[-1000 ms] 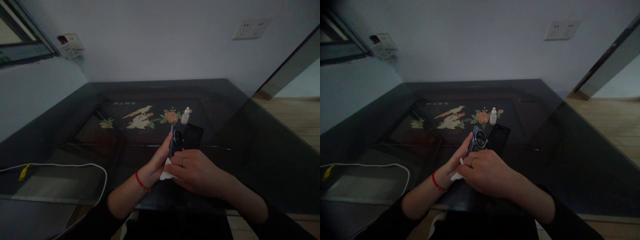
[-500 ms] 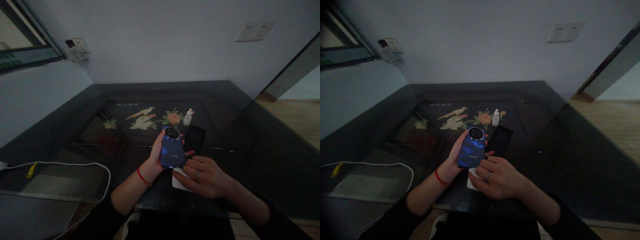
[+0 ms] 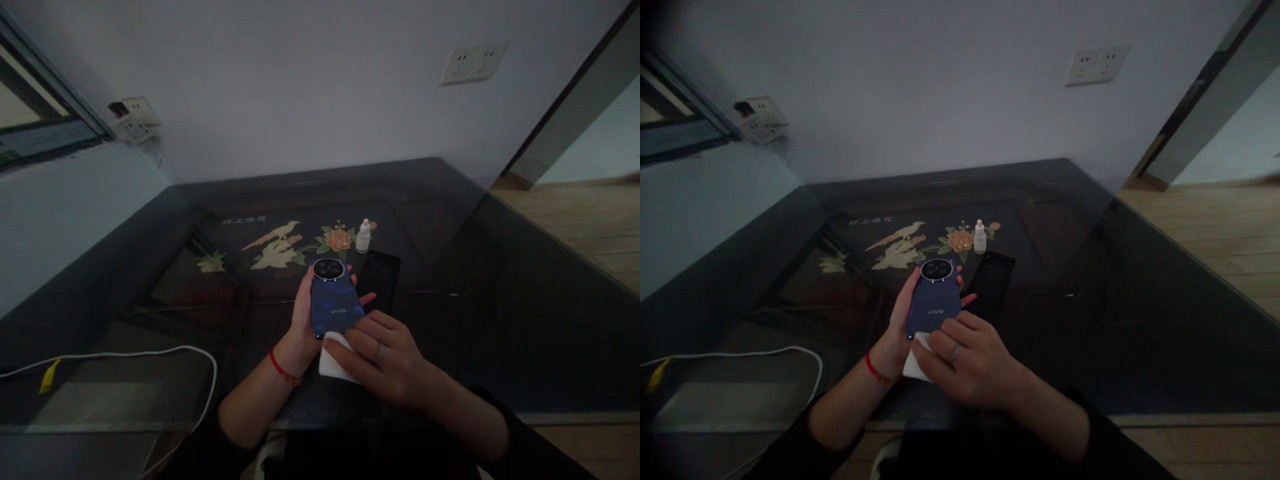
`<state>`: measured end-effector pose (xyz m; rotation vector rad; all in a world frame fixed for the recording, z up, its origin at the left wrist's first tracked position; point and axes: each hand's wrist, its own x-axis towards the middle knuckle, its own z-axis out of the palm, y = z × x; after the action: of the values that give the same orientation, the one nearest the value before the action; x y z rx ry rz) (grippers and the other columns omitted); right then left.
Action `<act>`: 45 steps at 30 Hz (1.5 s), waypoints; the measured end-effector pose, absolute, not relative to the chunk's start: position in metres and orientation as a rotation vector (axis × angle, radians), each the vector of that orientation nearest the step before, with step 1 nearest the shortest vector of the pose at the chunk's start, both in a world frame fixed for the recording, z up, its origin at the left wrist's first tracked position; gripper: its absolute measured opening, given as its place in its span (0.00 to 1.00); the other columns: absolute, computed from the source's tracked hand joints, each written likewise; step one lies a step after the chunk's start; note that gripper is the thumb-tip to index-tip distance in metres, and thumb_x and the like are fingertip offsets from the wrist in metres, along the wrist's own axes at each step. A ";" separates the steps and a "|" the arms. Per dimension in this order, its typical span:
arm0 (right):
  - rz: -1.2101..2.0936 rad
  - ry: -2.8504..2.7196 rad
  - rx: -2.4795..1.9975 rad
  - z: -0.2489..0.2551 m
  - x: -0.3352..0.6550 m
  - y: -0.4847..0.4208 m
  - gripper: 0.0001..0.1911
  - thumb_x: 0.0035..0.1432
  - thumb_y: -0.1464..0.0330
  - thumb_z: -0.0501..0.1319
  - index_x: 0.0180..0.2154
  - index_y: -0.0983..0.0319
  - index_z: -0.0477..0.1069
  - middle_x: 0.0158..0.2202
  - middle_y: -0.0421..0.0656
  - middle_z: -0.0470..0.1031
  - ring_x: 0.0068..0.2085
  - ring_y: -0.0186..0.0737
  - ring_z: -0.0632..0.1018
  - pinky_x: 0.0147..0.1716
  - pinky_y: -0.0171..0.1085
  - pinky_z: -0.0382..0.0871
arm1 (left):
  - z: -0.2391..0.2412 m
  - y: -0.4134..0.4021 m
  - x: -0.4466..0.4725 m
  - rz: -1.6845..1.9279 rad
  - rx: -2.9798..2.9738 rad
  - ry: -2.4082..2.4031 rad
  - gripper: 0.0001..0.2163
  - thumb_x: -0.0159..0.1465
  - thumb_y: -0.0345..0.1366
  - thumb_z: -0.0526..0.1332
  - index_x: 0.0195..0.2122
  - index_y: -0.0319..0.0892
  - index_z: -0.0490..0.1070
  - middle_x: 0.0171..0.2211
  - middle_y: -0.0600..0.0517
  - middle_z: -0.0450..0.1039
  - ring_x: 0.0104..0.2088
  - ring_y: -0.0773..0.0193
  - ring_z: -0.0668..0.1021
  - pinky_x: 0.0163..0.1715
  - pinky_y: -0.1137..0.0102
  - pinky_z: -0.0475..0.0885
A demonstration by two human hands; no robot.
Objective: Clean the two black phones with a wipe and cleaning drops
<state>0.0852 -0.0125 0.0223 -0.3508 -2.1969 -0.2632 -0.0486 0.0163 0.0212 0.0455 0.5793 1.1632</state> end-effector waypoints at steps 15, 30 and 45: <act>0.367 -1.869 -0.702 0.017 0.108 -0.037 0.12 0.58 0.74 0.54 0.40 0.60 0.74 0.29 0.43 0.75 0.27 0.36 0.74 0.24 0.34 0.68 | 0.020 0.014 -0.048 1.054 0.130 0.645 0.27 0.70 0.47 0.45 0.58 0.29 0.65 0.36 0.44 0.80 0.35 0.64 0.81 0.43 0.72 0.72; 0.401 -1.901 -0.692 0.035 0.123 0.029 0.08 0.60 0.70 0.57 0.38 0.61 0.74 0.34 0.42 0.78 0.35 0.35 0.78 0.33 0.35 0.70 | 0.023 0.014 -0.054 0.893 0.289 0.657 0.25 0.69 0.48 0.45 0.45 0.33 0.75 0.24 0.47 0.77 0.21 0.66 0.76 0.25 0.73 0.72; 0.329 -1.928 -0.724 0.043 0.123 0.022 0.07 0.62 0.73 0.57 0.39 0.63 0.72 0.35 0.43 0.77 0.36 0.34 0.77 0.35 0.33 0.69 | 0.017 0.016 -0.055 0.844 0.331 0.716 0.28 0.69 0.52 0.42 0.39 0.35 0.76 0.21 0.49 0.76 0.18 0.66 0.75 0.24 0.71 0.71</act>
<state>0.1232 0.0215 0.0427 -0.7236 -1.9278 0.3286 -0.0549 0.0163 0.0165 0.3310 0.7159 0.8436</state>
